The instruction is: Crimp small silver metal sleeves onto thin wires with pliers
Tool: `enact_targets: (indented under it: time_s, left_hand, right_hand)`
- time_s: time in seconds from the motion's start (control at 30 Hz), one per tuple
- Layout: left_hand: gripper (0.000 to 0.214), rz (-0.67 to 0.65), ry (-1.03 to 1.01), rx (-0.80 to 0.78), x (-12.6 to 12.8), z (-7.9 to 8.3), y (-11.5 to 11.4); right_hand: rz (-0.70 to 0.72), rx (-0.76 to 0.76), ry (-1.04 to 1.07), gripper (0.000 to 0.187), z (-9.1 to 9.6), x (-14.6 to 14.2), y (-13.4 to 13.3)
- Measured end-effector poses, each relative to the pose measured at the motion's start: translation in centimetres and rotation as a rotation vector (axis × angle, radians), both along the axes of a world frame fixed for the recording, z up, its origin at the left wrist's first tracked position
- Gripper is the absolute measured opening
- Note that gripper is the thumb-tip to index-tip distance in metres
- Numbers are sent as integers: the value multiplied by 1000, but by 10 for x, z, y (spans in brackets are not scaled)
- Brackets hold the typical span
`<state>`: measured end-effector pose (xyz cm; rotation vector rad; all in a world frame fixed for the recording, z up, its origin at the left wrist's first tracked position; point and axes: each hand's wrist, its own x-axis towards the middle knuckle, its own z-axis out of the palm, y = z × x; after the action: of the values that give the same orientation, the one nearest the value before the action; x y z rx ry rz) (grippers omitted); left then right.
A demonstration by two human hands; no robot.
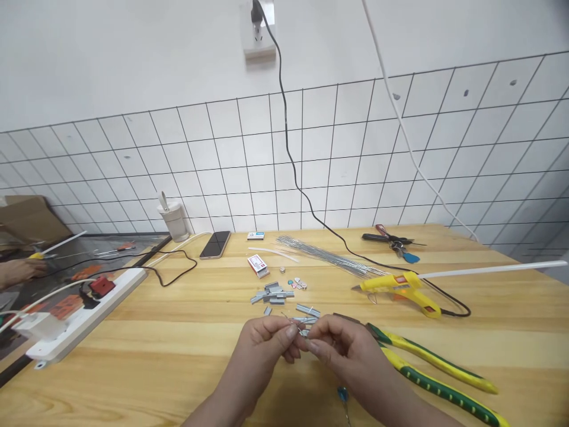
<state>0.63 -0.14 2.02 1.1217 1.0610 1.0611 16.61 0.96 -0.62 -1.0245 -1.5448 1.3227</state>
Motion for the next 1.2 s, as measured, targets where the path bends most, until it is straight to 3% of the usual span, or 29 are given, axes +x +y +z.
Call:
enact_targets:
  time_s: [0.2,0.5,0.77,0.97,1.13,1.2]
  left_hand:
    - [29,5,26,59,4,1,-2]
    - [26,31,148,83,1,-4,-2]
    - [25,40,490,374,1,-2,-5]
    - [29,-9,644,478,-2,-3,-4]
    - [30,-109,371,191,-1,-6,-3]
    - [31,-101,366,188,1,-6,-3]
  right_hand:
    - [64,-71,115,22,5,-3,-3]
    - [51,-307,46,29,5,-7,-2]
    - [21,-272,37,26,10,-7,-4]
    - [-7,-32,-136,17,10,-3,-7]
    - [-31,474,-456,19,8,8,-5]
    - [-26,395,-396,19,9,6,-5]
